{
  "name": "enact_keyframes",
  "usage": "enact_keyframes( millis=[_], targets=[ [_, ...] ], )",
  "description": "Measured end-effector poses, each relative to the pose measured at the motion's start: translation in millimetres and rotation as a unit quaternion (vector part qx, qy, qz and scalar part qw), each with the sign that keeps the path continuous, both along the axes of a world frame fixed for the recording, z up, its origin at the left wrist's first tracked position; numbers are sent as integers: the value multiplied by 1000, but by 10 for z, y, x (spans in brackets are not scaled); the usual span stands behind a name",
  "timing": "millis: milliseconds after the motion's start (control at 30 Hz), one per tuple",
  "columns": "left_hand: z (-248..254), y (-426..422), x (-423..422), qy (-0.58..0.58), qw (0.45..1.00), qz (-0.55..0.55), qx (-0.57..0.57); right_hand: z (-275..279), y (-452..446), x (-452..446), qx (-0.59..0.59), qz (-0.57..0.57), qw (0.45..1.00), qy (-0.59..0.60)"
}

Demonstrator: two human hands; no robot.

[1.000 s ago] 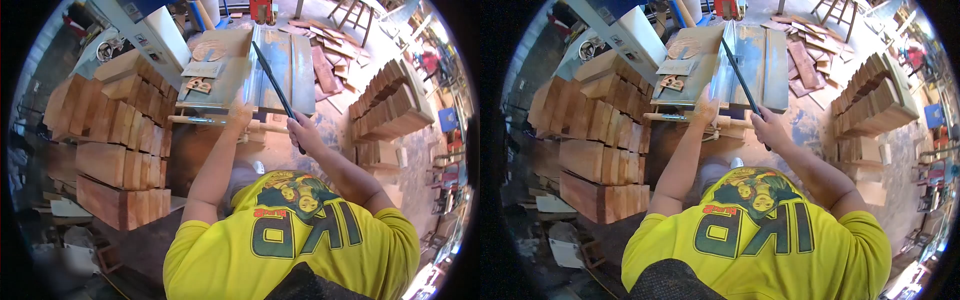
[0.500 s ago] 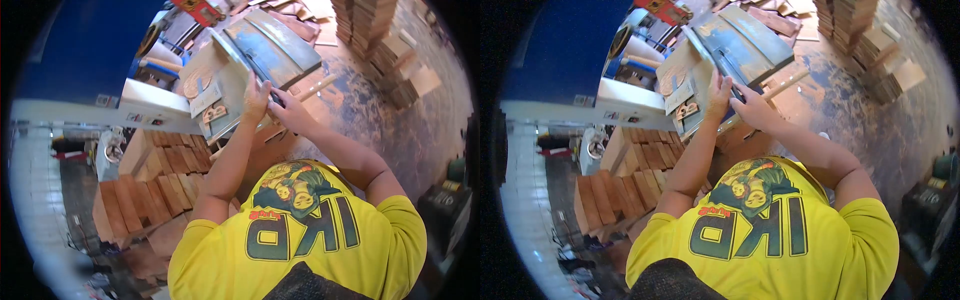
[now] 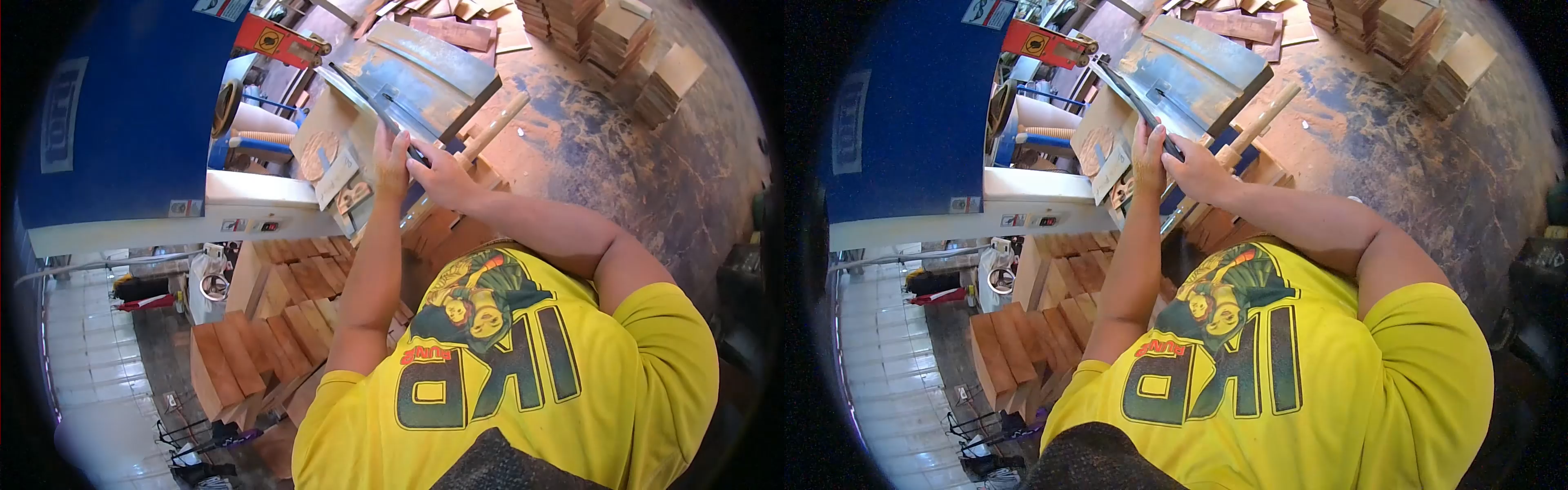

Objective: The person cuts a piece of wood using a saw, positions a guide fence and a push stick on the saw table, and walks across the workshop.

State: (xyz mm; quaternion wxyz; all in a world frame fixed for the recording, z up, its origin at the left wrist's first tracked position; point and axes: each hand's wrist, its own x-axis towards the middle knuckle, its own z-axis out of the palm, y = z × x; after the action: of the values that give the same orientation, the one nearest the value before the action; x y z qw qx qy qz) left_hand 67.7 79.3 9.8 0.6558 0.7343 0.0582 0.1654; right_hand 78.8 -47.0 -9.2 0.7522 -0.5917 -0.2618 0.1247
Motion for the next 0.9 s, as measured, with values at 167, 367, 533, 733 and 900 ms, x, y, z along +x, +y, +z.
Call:
enact_keyframes(
  millis=[167,367,533,733,900],
  targets=[
    [-6,14,-44,1,1000,25,-10,-38,76,-23,8,-26,999,-43],
    [-218,157,-6,-24,1000,18,-2,-61,47,-12,-23,5,999,-41],
    [-225,155,-6,-47,999,25,4,5,10,-50,-12,6,999,-38],
    [-132,139,-44,7,1000,23,10,34,1,-82,-9,-7,999,-30],
    [-222,154,-50,-25,999,34,24,-45,6,-56,-23,2,998,-54]
  ],
)
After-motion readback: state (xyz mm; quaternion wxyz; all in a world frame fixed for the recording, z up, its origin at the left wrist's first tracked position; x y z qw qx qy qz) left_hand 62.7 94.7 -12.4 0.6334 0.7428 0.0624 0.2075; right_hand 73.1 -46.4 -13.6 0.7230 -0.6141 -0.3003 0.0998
